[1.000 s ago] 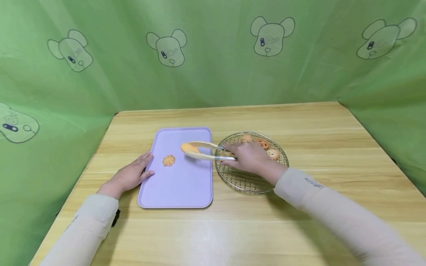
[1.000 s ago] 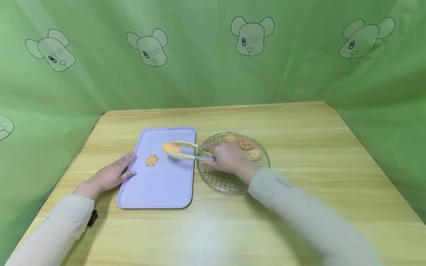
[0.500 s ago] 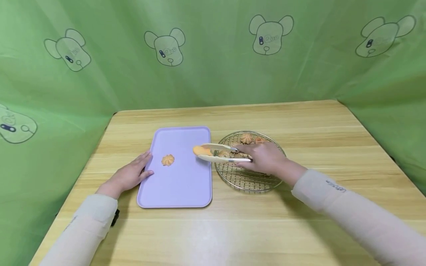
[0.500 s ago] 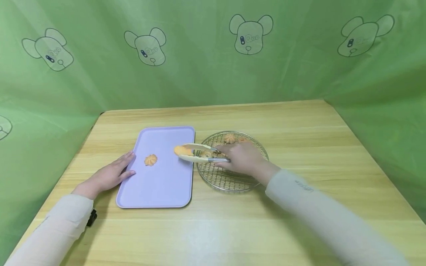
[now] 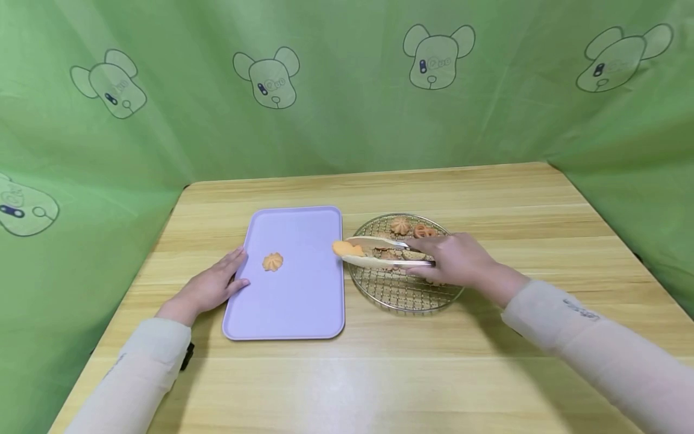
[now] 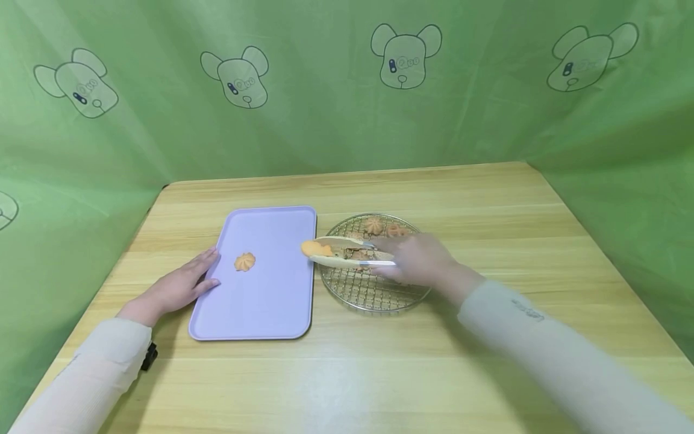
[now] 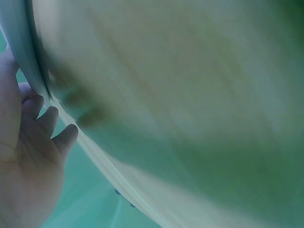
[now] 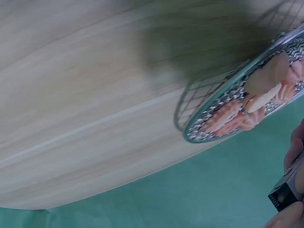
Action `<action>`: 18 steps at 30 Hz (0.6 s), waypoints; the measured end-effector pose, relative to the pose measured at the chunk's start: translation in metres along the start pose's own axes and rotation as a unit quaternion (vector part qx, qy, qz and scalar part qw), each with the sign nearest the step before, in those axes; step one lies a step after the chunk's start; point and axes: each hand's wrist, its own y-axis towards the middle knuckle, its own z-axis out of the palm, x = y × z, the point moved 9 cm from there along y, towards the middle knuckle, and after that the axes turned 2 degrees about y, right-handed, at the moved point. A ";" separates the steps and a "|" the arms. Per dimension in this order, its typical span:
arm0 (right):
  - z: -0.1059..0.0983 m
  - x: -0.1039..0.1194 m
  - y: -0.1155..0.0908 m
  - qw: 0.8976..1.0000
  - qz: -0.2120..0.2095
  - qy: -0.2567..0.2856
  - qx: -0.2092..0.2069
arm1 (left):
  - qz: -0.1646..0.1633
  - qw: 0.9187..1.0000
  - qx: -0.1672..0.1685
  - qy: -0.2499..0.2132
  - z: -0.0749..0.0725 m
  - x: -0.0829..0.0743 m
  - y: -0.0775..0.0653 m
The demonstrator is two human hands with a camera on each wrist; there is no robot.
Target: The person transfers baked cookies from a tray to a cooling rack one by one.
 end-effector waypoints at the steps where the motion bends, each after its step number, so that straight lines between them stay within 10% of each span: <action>1: -0.002 -0.001 -0.002 1.000 -0.004 0.000 -0.003 | 0.000 1.000 0.000 0.001 0.000 0.000 0.000; 18: -0.015 -0.021 -0.033 1.000 -0.019 0.009 0.000 | 0.003 1.000 -0.002 -0.002 -0.001 -0.001 0.000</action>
